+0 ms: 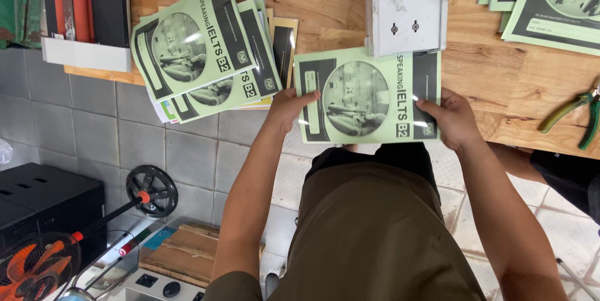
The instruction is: The person repeatedly inserts booklets into a manual binding machine, closes the press to staple the spine, and stacks the finished copies. The person handles multiple booklets and uses the binding machine throughout the clip.
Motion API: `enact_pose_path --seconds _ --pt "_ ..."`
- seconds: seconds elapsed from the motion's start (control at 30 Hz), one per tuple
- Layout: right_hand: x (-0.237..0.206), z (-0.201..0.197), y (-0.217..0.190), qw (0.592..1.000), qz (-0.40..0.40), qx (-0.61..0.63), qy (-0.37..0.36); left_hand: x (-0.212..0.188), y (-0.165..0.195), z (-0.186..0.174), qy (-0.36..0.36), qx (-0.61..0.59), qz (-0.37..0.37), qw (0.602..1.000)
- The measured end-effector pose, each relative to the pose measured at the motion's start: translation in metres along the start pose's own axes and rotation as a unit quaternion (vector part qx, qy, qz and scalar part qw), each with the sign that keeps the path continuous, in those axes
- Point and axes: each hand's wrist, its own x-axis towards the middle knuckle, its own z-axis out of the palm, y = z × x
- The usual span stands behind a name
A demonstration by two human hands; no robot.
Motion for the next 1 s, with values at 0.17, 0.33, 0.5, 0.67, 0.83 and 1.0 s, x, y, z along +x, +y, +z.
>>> enact_pose_path --seconds 0.17,0.33,0.5,0.67,0.83,1.0 --pt "0.012 0.013 -0.013 1.000 0.012 0.000 0.013 0.009 0.015 -0.005 0.008 -0.017 0.019 1.000" --pt "0.009 0.019 -0.013 0.998 0.037 0.036 0.028 0.007 0.015 -0.008 -0.002 -0.030 0.032 0.999" --pt "0.008 0.018 -0.010 0.998 0.047 0.026 0.038 0.005 0.015 -0.007 0.012 -0.020 0.033 0.999" --pt "0.008 0.012 -0.006 0.998 0.042 0.047 0.018 0.007 0.011 -0.008 0.017 -0.010 0.023 1.000" --pt "-0.009 -0.009 0.008 1.000 -0.026 0.004 0.016 -0.002 -0.009 0.004 0.043 0.070 -0.006 0.997" --pt "-0.041 -0.061 0.011 0.995 -0.094 0.022 0.034 -0.025 -0.027 0.080 0.022 0.018 0.037 0.999"
